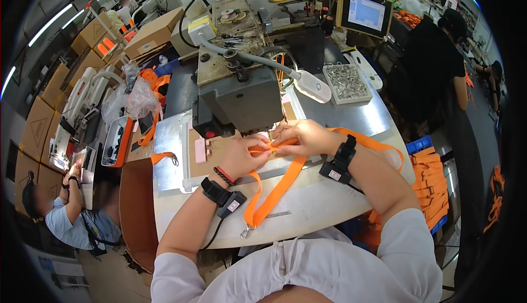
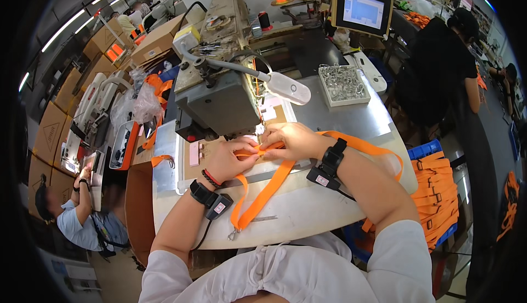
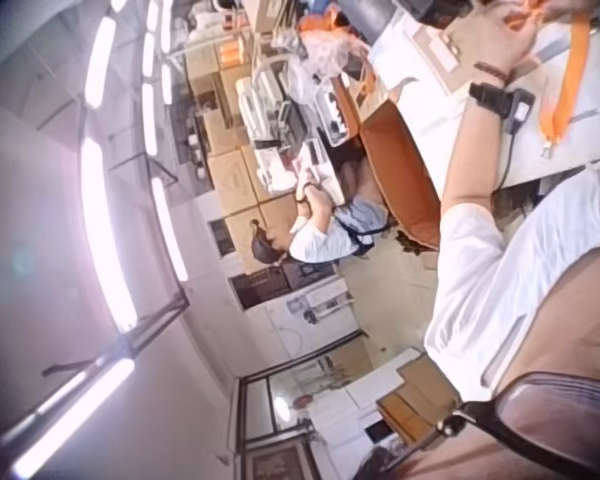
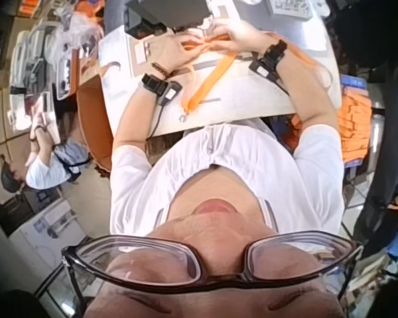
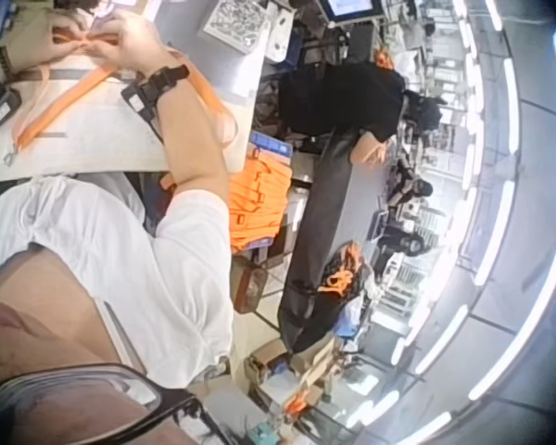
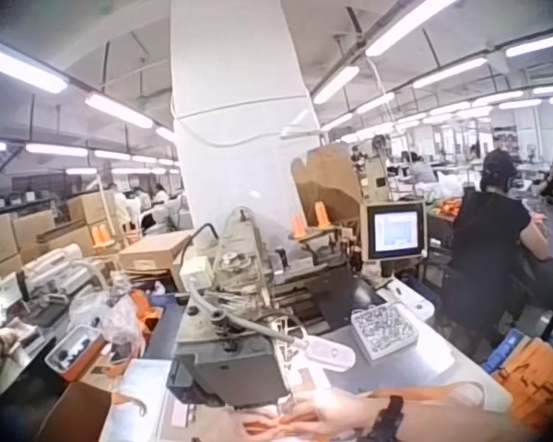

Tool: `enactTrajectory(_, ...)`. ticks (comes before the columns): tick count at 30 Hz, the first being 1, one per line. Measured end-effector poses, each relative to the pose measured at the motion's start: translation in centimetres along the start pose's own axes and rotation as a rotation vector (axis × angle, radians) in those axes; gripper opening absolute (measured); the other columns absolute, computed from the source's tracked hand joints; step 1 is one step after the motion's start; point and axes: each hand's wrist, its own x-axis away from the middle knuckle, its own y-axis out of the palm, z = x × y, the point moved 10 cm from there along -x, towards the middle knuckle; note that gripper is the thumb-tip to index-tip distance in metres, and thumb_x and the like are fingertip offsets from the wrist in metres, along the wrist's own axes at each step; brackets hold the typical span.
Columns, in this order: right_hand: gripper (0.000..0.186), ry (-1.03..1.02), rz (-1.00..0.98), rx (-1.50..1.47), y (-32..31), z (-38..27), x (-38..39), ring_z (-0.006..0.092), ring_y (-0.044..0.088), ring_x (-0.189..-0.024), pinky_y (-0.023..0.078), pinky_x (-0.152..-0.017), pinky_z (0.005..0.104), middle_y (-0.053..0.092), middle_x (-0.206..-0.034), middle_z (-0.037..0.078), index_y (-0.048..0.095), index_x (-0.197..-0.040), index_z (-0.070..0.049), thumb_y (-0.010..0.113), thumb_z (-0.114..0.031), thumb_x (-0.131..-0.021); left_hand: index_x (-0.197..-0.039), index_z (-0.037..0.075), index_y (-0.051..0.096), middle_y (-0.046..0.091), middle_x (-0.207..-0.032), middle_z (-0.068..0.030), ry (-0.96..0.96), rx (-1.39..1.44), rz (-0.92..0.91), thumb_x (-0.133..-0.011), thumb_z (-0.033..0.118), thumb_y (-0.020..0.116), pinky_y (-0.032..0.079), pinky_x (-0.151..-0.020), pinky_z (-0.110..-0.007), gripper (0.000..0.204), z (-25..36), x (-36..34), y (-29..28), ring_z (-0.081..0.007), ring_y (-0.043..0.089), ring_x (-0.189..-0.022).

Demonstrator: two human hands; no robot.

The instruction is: The person sews orange fabric straps using a sewing machine in a factory setting. They repeatedly pick up straps, fold the ends, and feed them under the machine's needle to stitch them. The person also adjusts their head-mounted camera strap during the process.

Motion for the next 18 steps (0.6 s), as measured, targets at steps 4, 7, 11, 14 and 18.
enactTrajectory(4,0.02,-0.014,0.026,0.007,0.1,0.2,0.0,0.026,0.068,-0.09,0.054,-0.078,0.0349,0.068,-0.104,0.004,0.076,-0.096,-0.009,0.074,-0.024,-0.083,-0.092,0.002,0.074,0.072,-0.101,-0.0066,0.009,-0.017,0.036,-0.08,0.009,0.075,0.055,-0.079,-0.025,0.014,-1.3,0.1,0.2,-0.0147,0.069,-0.083)
enactTrajectory(7,0.019,-0.026,0.093,0.081,-0.6,0.1,-0.2,0.0271,0.068,-0.086,0.054,-0.074,0.0358,0.067,-0.102,0.005,0.076,-0.096,-0.009,0.074,-0.023,-0.083,-0.092,0.005,0.074,0.073,-0.094,-0.0059,0.069,-0.08,0.121,-0.081,0.013,0.076,0.055,-0.078,-0.025,0.014,-1.0,-0.2,-0.4,-0.0161,0.07,-0.077)
enactTrajectory(11,0.017,0.006,0.096,0.15,-0.9,0.6,-0.5,0.0279,0.067,-0.082,0.053,-0.072,0.0369,0.064,-0.099,0.006,0.077,-0.096,-0.01,0.073,-0.022,-0.084,-0.093,0.009,0.076,0.074,-0.086,-0.0052,0.015,-0.239,0.153,-0.083,0.02,0.077,0.054,-0.073,-0.027,0.015,-1.3,-0.7,-0.5,-0.0176,0.069,-0.071)
enactTrajectory(14,0.016,0.015,0.1,0.165,-1.1,0.8,-0.8,0.0276,0.067,-0.081,0.053,-0.071,0.037,0.063,-0.099,0.005,0.077,-0.095,-0.011,0.073,-0.021,-0.084,-0.093,0.011,0.077,0.074,-0.083,-0.0051,0.002,-0.27,0.178,-0.084,0.024,0.076,0.053,-0.07,-0.027,0.016,-1.6,-0.6,-0.8,-0.0175,0.068,-0.067)
enactTrajectory(18,0.016,0.004,0.116,0.193,-1.0,0.8,-0.8,0.026,0.067,-0.081,0.053,-0.07,0.0362,0.064,-0.099,0.004,0.077,-0.095,-0.013,0.073,-0.021,-0.082,-0.093,0.013,0.078,0.073,-0.081,-0.0042,0.071,-0.328,0.194,-0.084,0.026,0.075,0.049,-0.081,-0.033,0.016,-1.1,-0.7,-0.9,-0.0196,0.067,-0.07)
